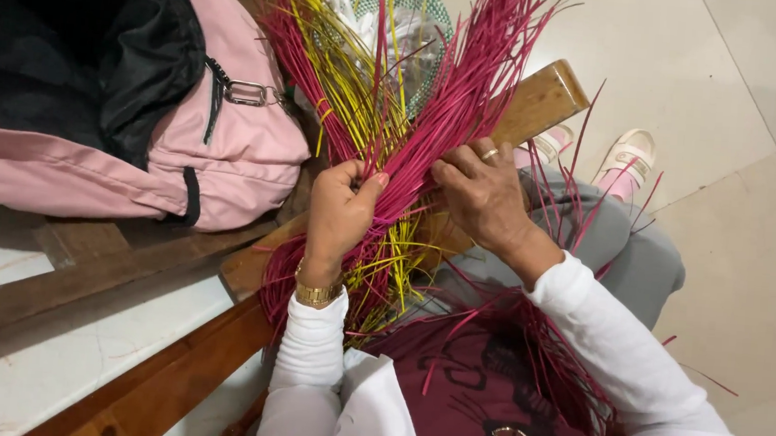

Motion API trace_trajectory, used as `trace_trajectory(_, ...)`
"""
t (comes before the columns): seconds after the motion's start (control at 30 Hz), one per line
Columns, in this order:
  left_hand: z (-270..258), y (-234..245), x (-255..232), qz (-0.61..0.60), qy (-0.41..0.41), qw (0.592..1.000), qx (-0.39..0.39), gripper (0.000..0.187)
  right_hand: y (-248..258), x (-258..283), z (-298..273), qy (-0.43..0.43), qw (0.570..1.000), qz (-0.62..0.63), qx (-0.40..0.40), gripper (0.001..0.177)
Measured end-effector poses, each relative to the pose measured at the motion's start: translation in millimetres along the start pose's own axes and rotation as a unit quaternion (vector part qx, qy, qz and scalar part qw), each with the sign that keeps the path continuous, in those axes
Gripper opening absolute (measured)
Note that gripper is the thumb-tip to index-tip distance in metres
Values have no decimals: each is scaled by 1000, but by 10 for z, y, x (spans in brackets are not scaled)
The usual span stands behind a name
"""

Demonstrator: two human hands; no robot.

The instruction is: A person is weaving colored strands together to create a patterned craft item.

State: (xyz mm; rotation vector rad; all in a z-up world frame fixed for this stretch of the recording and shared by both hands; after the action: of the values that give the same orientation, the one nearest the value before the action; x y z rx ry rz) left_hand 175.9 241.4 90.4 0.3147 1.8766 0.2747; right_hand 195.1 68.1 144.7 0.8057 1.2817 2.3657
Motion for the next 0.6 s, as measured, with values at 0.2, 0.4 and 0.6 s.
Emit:
trace_trajectory(0.2,-3,-35,-40,4,-19,1000,4,12,132,-22,36,-42,998,36,-24,5)
trace_trajectory(0.4,27,-64,-38,26,-29,999,6,10,325,95,218,-40,995,-54,-70,9)
trace_trajectory(0.6,20,-68,5,10,-29,1000,2,11,281,150,250,-13,998,-34,-49,13)
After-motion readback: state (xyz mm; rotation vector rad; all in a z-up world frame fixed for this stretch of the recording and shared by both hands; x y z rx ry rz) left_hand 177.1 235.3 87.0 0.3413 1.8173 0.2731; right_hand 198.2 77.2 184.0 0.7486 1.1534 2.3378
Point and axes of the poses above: each hand's wrist, its own z-axis towards the middle knuckle, its own y-axis out of the back of the hand, x = y × z, the point moved 10 cm from there along z, towards the middle knuckle, and after that the axes turned 13 degrees about x, right-handed, at the moved point
